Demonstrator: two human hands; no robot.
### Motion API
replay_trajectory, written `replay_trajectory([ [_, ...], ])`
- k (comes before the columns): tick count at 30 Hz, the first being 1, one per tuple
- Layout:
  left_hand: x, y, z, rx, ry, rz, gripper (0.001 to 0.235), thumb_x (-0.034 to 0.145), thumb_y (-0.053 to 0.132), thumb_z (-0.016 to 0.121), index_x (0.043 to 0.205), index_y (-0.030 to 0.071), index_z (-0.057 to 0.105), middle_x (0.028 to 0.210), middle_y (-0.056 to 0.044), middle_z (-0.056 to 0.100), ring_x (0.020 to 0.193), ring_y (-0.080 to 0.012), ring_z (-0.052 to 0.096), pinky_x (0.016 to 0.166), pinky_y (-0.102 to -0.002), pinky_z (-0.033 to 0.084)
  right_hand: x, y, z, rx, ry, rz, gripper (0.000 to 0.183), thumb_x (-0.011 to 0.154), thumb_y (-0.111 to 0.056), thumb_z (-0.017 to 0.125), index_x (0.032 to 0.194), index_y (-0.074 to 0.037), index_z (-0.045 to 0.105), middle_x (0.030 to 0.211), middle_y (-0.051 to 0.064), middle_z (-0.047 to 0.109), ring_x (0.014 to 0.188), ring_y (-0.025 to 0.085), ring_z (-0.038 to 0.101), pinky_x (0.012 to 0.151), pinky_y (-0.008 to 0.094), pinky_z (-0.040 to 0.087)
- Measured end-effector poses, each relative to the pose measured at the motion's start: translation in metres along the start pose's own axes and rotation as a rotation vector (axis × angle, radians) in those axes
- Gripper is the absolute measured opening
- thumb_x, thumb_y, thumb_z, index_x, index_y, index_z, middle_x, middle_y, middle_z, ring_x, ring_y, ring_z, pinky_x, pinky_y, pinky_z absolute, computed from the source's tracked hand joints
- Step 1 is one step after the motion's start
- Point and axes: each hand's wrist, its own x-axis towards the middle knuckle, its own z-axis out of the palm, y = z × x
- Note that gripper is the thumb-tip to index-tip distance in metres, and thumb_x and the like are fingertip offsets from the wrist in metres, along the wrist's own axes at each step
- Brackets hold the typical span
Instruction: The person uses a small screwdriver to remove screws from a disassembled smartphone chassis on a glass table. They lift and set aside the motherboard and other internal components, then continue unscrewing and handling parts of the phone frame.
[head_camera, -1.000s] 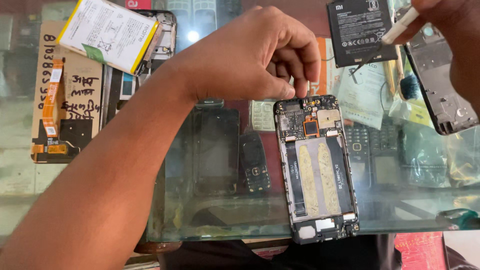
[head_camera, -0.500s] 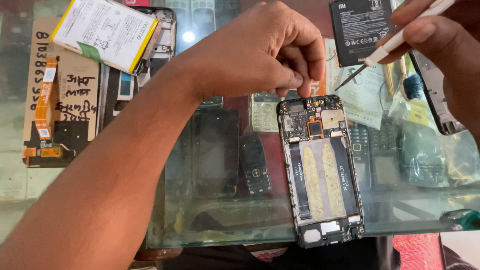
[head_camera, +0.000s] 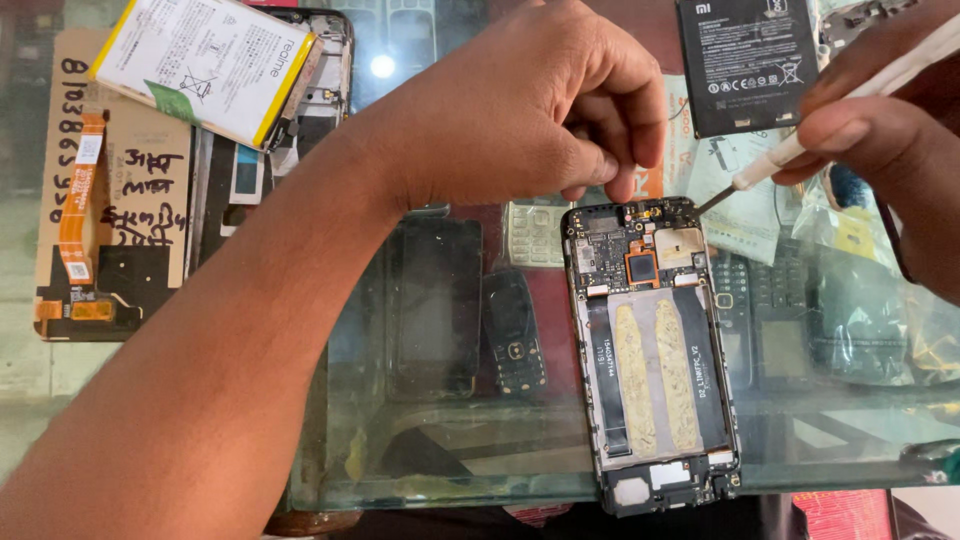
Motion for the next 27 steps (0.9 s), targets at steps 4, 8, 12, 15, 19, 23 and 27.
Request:
replay_trajectory([
  [4, 0.0, 0.002, 0.001, -0.006, -0.003, 0.02, 0.025, 0.072, -0.011, 0.058, 0.088, 0.004, 0.071, 0.084, -0.003, 0.078, 0.075, -0.0036, 0.076, 0.057, -0.018, 0.055, -0.003, 0.003, 0.002, -0.001, -0.023, 0.071, 0.038, 0.106, -0.039, 0.064, 0.107, -0.001, 0.063, 0.092, 0.01, 0.069, 0.085, 0.017, 0.072, 0.079, 0.028, 0.059],
  [8, 0.0, 0.002, 0.001, 0.012, 0.0, 0.013, 0.026, 0.073, -0.012, 0.057, 0.088, 0.004, 0.071, 0.082, -0.003, 0.078, 0.076, -0.0036, 0.076, 0.058, -0.017, 0.054, -0.003, 0.007, 0.002, 0.022, -0.019, 0.081, 0.039, 0.105, -0.041, 0.063, 0.114, -0.003, 0.061, 0.094, 0.01, 0.068, 0.088, 0.016, 0.072, 0.08, 0.028, 0.059],
  [12, 0.0, 0.001, 0.001, 0.018, 0.01, 0.045, 0.027, 0.072, -0.012, 0.056, 0.087, 0.004, 0.071, 0.085, -0.002, 0.077, 0.079, -0.0033, 0.077, 0.059, -0.018, 0.056, -0.002, 0.005, -0.001, -0.067, -0.044, 0.085, 0.038, 0.105, -0.041, 0.062, 0.11, -0.004, 0.063, 0.088, 0.009, 0.07, 0.083, 0.015, 0.073, 0.078, 0.029, 0.06],
  [15, 0.001, 0.0, 0.001, 0.03, 0.006, 0.062, 0.026, 0.073, -0.013, 0.056, 0.087, 0.004, 0.071, 0.084, -0.004, 0.077, 0.08, -0.0051, 0.078, 0.062, -0.018, 0.057, -0.003, 0.003, -0.001, -0.079, -0.042, 0.046, 0.039, 0.107, -0.042, 0.062, 0.109, -0.003, 0.063, 0.088, 0.008, 0.07, 0.083, 0.014, 0.073, 0.078, 0.028, 0.06],
  [19, 0.001, -0.002, 0.002, 0.064, 0.012, 0.099, 0.022, 0.075, -0.01, 0.062, 0.088, 0.005, 0.071, 0.086, -0.003, 0.078, 0.083, -0.0049, 0.079, 0.067, -0.018, 0.06, -0.002, 0.001, 0.0, -0.061, -0.04, 0.035, 0.038, 0.106, -0.041, 0.061, 0.11, -0.003, 0.063, 0.089, 0.009, 0.069, 0.083, 0.015, 0.072, 0.081, 0.029, 0.059],
  [23, 0.0, -0.002, 0.002, 0.066, 0.009, 0.104, 0.014, 0.078, -0.005, 0.072, 0.088, 0.005, 0.071, 0.087, -0.002, 0.078, 0.082, -0.005, 0.079, 0.069, -0.018, 0.061, -0.004, -0.001, 0.0, -0.083, -0.022, 0.055, 0.035, 0.106, -0.038, 0.065, 0.108, -0.003, 0.064, 0.087, 0.008, 0.069, 0.081, 0.015, 0.073, 0.078, 0.028, 0.059],
  [27, 0.002, 0.0, 0.002, 0.078, -0.003, 0.07, 0.016, 0.076, -0.003, 0.077, 0.087, 0.005, 0.071, 0.087, -0.002, 0.078, 0.081, -0.0049, 0.078, 0.069, -0.02, 0.06, -0.011, -0.005, 0.0, -0.026, -0.006, 0.115, 0.033, 0.102, -0.038, 0.071, 0.102, -0.006, 0.067, 0.086, 0.006, 0.069, 0.078, 0.012, 0.071, 0.077, 0.026, 0.059],
])
